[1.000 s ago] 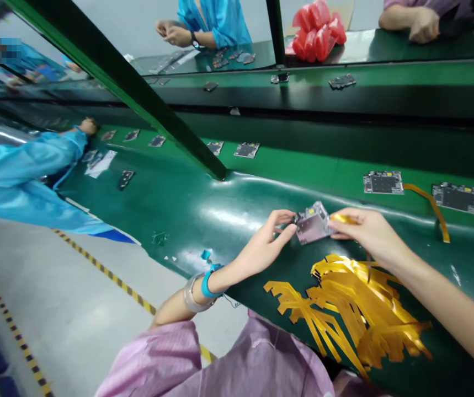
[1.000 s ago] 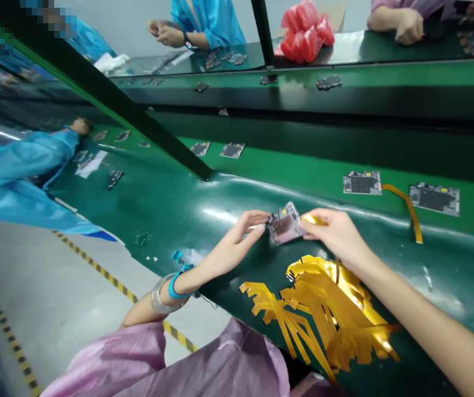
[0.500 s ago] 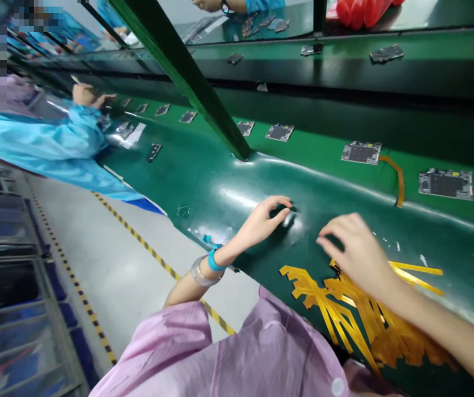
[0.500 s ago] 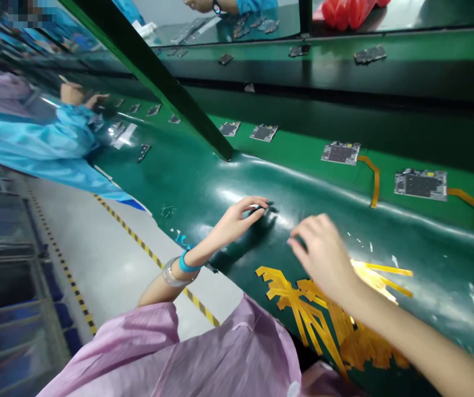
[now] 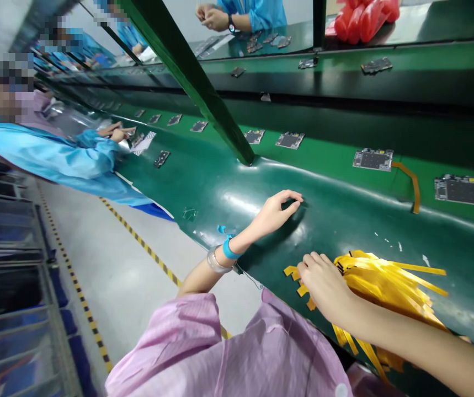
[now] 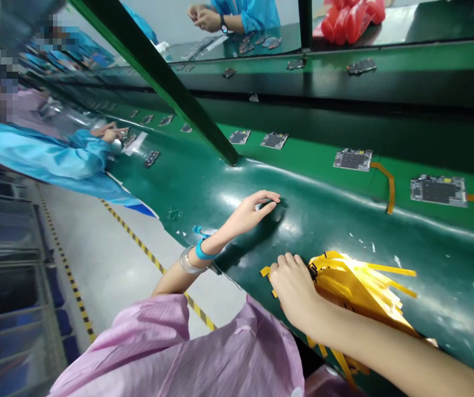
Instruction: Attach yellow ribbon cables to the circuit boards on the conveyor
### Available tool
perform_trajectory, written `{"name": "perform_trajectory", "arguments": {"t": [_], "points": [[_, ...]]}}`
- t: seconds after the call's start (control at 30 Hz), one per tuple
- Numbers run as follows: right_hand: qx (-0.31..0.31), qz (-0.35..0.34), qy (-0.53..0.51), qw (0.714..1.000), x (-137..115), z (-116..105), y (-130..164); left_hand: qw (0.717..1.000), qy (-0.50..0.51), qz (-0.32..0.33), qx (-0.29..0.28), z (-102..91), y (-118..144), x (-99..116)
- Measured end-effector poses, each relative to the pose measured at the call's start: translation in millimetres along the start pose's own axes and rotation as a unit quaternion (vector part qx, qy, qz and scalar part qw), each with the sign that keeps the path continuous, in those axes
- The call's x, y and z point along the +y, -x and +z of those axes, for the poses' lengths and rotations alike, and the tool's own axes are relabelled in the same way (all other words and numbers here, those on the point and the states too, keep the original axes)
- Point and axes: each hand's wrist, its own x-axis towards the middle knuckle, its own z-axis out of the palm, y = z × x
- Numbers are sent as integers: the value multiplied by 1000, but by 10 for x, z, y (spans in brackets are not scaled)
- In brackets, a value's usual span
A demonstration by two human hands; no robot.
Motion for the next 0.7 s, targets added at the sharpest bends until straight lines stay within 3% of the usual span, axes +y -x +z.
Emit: {"name": "perform_trajectory", "arguments": {"t": [0.17,0.33,0.5,0.63,0.7], "points": [[6,34,1,999,-5,-17,15,997,-79,4,2,-107,-244,-92],[36,56,-5,998,30,34,59,984,-175,8,41,-353,-838,-264],[45,83,-15,995,-7,59,47,950,-306,-31,61,-626,-1435,-395],[43,81,-51,994,25,32,5,911,-396,-85,79,-826,-1763,-445],[49,80,-78,992,63,19,-9,900,-422,-97,60,-935,-1892,-457]]}}
